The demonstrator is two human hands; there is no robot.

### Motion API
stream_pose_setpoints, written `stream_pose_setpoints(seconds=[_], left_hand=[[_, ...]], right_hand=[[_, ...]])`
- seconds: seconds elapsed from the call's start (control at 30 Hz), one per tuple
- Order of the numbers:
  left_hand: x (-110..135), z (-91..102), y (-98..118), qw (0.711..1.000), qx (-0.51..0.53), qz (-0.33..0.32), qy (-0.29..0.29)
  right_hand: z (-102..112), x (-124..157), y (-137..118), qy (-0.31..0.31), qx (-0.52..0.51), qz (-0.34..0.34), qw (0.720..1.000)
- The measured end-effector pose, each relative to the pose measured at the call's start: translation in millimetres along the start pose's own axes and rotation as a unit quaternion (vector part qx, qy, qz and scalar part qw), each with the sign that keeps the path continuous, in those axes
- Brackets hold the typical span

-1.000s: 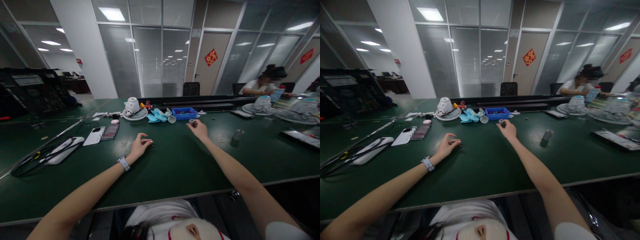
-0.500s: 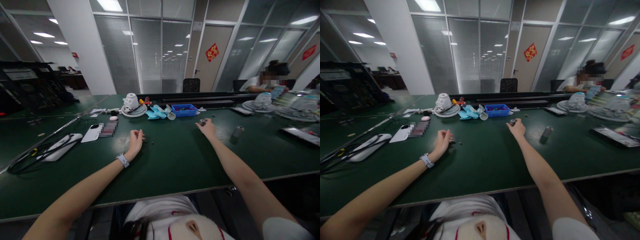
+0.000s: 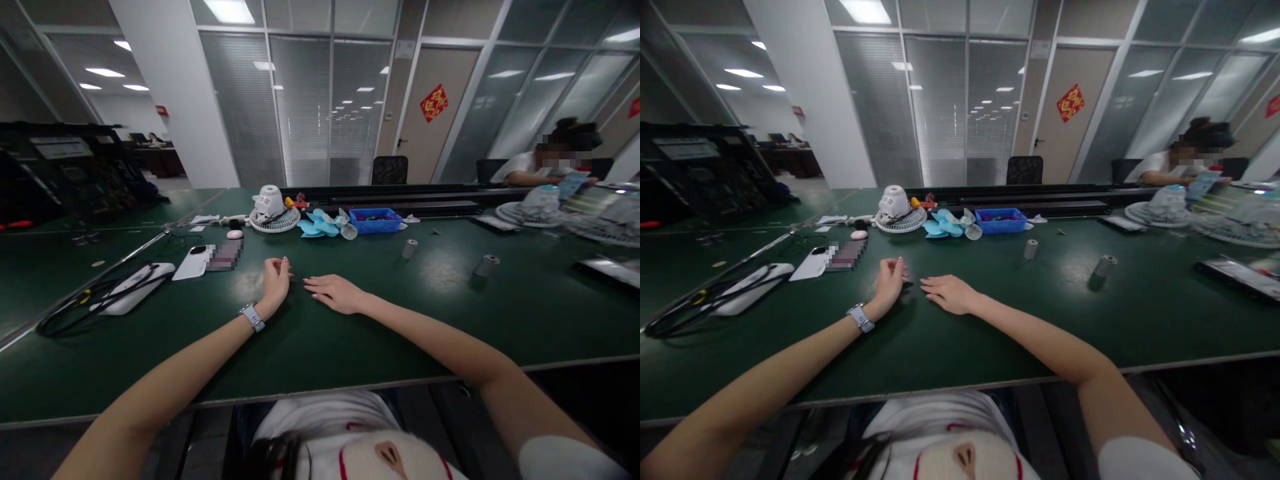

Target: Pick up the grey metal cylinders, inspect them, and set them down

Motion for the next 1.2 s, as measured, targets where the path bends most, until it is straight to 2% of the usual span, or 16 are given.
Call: stream_pose_setpoints(seconds=[0.17,0.27,0.33,0.4,0.43,0.5,0.6,0.7,0.83,0.97,1.2], left_hand=[[0.5,-0.5,1.1,1.000,-0.002,0.001,-0.005],[0.5,-0.1,1.8,1.000,-0.003,0.004,-0.005],[0.4,0.0,1.4,1.000,-0.006,0.006,-0.010],[0.3,0.0,0.6,1.000,-0.011,0.004,-0.017],[0.3,0.0,0.0,1.000,-0.013,0.002,-0.020],[0.2,-0.2,-1.4,1.000,-0.017,0.002,-0.024],[0.0,-0.6,-3.3,0.999,-0.019,0.006,-0.027],[0.1,-1.2,-3.5,0.999,-0.019,0.002,-0.034],[0.2,-1.2,-2.0,0.999,-0.021,-0.008,-0.038],[-0.4,-1.4,-2.0,0.999,-0.015,-0.007,-0.037],[-0.4,-2.2,-0.6,0.999,-0.016,-0.007,-0.036]], right_hand=[[7.8,1.3,21.5,0.054,-0.020,-0.050,0.997],[33.9,9.3,53.4,0.131,0.019,-0.093,0.987],[63.0,23.0,87.8,0.224,0.050,-0.165,0.959],[93.0,43.6,128.1,0.305,0.092,-0.260,0.911],[105.6,55.0,148.0,0.327,0.117,-0.305,0.887],[122.8,75.7,183.1,0.335,0.152,-0.378,0.850],[129.2,94.8,216.1,0.310,0.153,-0.431,0.833],[125.2,97.8,224.5,0.313,0.135,-0.428,0.837],[121.0,90.3,220.6,0.318,0.128,-0.420,0.840],[119.2,84.7,218.5,0.298,0.139,-0.445,0.833],[119.6,89.4,220.4,0.324,0.145,-0.436,0.827]])
Point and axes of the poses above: each hand's wrist, its own x-axis away from the middle knuckle, its own z-axis out of the back of the hand, y = z × x, the point moved 3 cm from there along -x, towards the middle knuckle, and after that the axes turned 15 degrees about -z, right-handed, at the moved point
